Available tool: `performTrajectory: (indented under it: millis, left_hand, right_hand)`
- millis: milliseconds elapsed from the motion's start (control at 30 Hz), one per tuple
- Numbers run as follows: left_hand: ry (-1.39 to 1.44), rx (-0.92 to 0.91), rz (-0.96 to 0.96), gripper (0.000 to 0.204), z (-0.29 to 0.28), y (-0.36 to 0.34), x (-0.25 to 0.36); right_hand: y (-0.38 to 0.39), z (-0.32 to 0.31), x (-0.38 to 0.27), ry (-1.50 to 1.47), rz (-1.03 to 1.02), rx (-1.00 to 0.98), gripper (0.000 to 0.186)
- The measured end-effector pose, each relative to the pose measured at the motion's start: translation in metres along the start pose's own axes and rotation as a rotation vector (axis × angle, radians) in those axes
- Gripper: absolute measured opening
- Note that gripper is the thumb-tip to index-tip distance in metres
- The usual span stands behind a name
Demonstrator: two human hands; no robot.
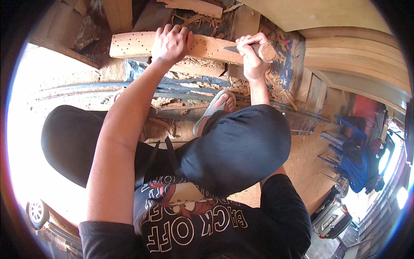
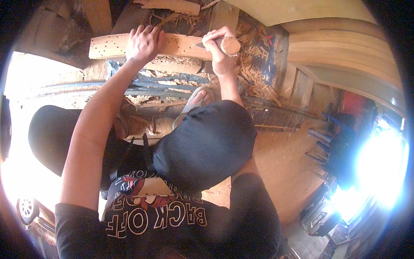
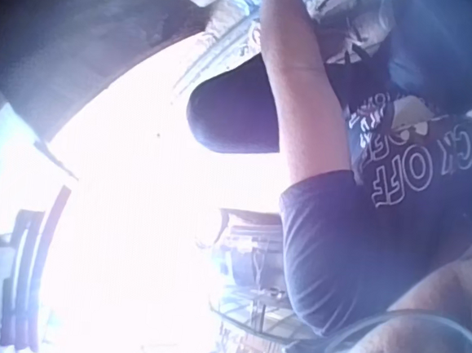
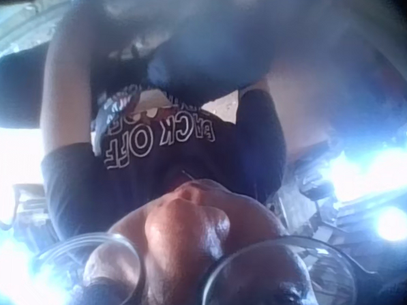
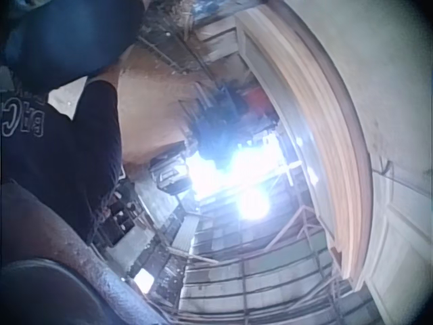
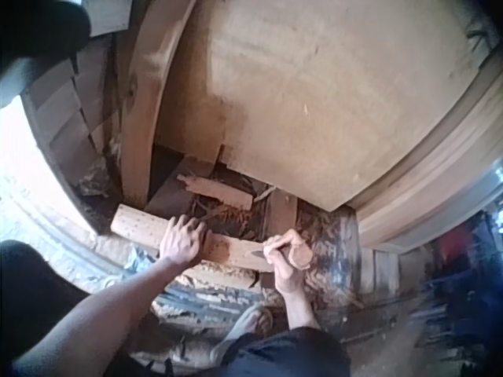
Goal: The person sits on the floor and uses a hammer and chisel to carve a small cylindrical wooden piece. They repeatedly strike the chisel to shape the wood, occasionally rotating it to work on different sides.
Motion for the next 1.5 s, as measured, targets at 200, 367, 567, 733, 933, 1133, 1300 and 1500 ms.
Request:
performTrajectory:
  millis: [200, 367, 567, 733, 933, 1133, 1300, 1500]
  left_hand:
    - [0.017, -0.037, -0.017, 0.033, 0.001, -0.003, -0.002]
    - [0.65, 0.024, -0.193, 0.052, -0.03, -0.056, 0.031]
    - [0.935, -0.192, 0.116, 0.071, -0.049, -0.1, 0.144]
    - [1.253, -0.342, -0.342, 0.023, -0.009, -0.099, 0.137]
    - [1.362, -0.326, -0.551, 0.017, 0.0, -0.096, 0.127]
    - [1.276, -0.371, -0.529, 0.018, -0.006, -0.091, 0.133]
    - [1.327, -0.347, -0.581, 0.017, -0.006, -0.095, 0.132]
    - [1.281, -0.346, -0.597, 0.018, -0.002, -0.092, 0.127]
  right_hand:
    - [-0.016, -0.002, 0.004, -0.073, 0.081, 0.073, 0.016]
    - [-0.012, 0.001, 0.002, 0.245, -0.004, 0.081, 0.012]
    - [-0.018, -0.01, 0.005, 0.45, 0.015, 0.231, 0.031]
    - [0.014, -0.032, -0.018, 0.819, -0.054, 0.013, 0.057]
    - [0.17, -0.205, -0.012, 0.886, 0.243, 0.602, 0.068]
    - [0.352, -0.287, 0.086, 1.122, 0.683, 0.659, 0.078]
    - [0.381, -0.308, 0.122, 1.079, 0.825, 0.598, 0.067]
    - [0.358, -0.287, 0.133, 0.628, 1.027, 0.569, 0.042]
Point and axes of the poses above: each hand's wrist, its own y-axis away from the middle knuckle, its own z-axis out of the palm, x = y × z, the point moved 9 cm from there along -y, towards the middle knuckle, and after that the axes turned 13 degrees about x, right-handed, at the moved point
